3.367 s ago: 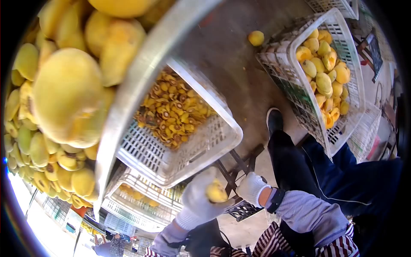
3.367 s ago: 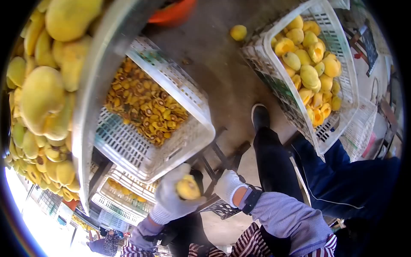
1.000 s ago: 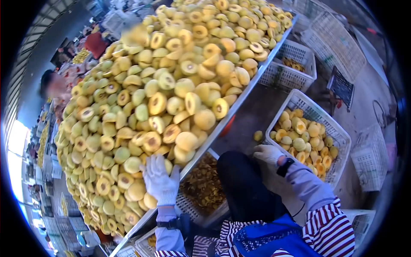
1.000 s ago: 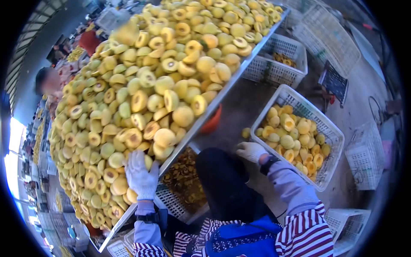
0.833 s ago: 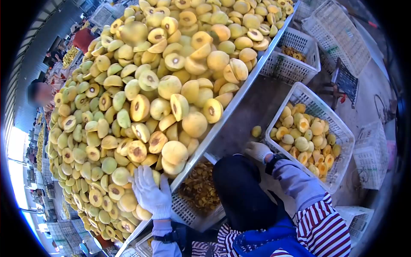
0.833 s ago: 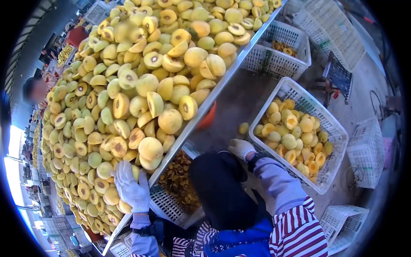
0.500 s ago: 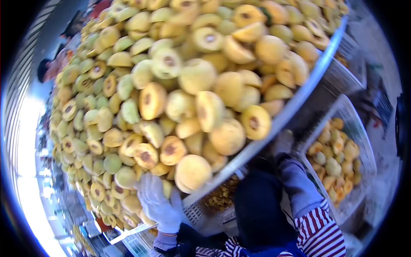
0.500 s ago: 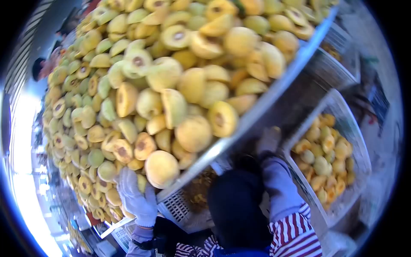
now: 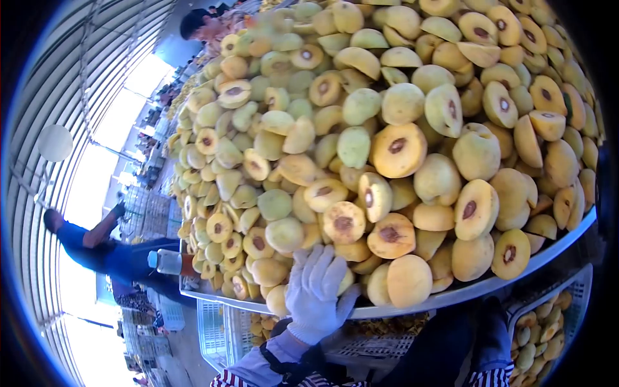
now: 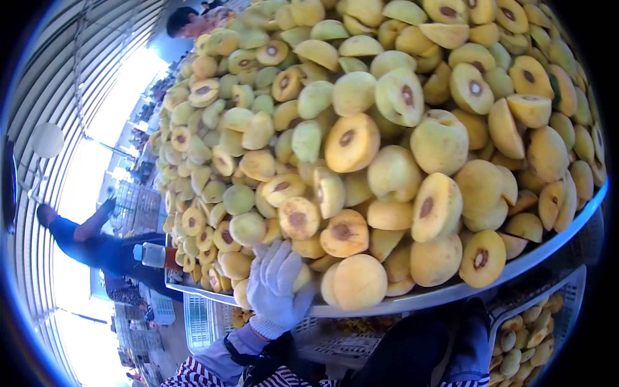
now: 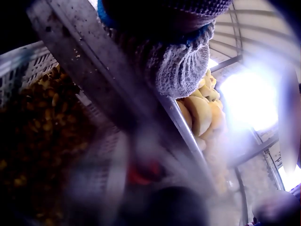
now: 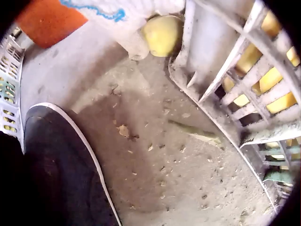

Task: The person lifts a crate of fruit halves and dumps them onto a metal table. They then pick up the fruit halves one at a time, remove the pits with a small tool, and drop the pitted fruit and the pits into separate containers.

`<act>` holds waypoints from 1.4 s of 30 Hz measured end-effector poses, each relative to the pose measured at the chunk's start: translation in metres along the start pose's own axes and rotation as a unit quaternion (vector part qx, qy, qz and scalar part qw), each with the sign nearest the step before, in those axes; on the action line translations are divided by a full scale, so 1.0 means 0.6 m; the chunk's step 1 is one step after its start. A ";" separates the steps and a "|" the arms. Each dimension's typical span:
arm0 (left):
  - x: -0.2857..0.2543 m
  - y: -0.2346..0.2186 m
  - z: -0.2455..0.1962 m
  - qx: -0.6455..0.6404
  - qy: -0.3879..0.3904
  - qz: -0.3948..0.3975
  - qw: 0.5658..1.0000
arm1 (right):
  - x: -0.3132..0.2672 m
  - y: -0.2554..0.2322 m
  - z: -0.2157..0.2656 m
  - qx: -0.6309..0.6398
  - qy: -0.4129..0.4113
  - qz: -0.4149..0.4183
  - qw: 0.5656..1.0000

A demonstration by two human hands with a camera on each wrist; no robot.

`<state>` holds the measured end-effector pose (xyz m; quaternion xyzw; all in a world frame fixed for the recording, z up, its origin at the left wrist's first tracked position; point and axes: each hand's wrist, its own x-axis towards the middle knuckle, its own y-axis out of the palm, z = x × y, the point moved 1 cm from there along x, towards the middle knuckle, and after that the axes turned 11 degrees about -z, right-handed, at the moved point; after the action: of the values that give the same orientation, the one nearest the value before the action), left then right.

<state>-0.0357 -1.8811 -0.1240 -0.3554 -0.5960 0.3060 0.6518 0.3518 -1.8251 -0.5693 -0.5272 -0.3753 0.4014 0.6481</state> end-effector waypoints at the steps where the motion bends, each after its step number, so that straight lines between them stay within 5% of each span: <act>1: 0.000 -0.001 0.001 -0.006 -0.003 0.002 1.000 | -0.002 0.002 -0.004 0.017 0.002 0.002 1.000; 6: 0.000 -0.010 0.008 -0.038 -0.038 0.052 0.997 | -0.022 0.018 -0.008 0.150 0.008 0.021 0.989; 11: -0.005 -0.024 0.003 -0.028 -0.037 0.003 0.999 | -0.035 0.091 0.004 0.215 -0.003 0.135 0.967; 14: -0.010 -0.029 0.003 -0.033 -0.042 -0.011 0.999 | -0.048 -0.138 0.073 0.356 -0.033 0.138 0.924; 19: -0.014 -0.038 0.000 -0.038 -0.046 -0.009 0.998 | -0.053 -0.365 0.099 0.464 -0.067 0.062 0.881; 24: -0.024 -0.049 0.002 -0.036 -0.044 -0.031 0.998 | -0.038 -0.518 0.109 0.520 -0.104 0.031 0.847; 26: -0.025 -0.053 0.002 -0.020 -0.044 -0.005 0.999 | -0.038 -0.554 0.124 0.614 -0.111 0.002 0.782; 32: -0.037 -0.044 0.009 -0.040 -0.050 -0.022 0.998 | -0.042 -0.695 0.234 0.481 -0.420 -0.208 0.741; 34: -0.036 -0.057 0.009 -0.043 -0.055 -0.010 0.998 | -0.073 -0.745 0.306 0.455 -0.429 -0.191 0.756; 38: -0.036 -0.063 0.014 -0.073 -0.065 0.031 0.995 | -0.085 -0.708 0.458 0.325 -0.506 -0.209 0.771; 42: -0.043 -0.084 0.027 -0.081 -0.060 0.057 0.993 | -0.086 -0.691 0.519 0.154 -0.600 -0.188 0.762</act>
<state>-0.0558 -1.9290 -0.0959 -0.4213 -0.6358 0.3139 0.5654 0.0996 -1.8040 -0.1139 0.0096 -0.7120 0.5586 0.4253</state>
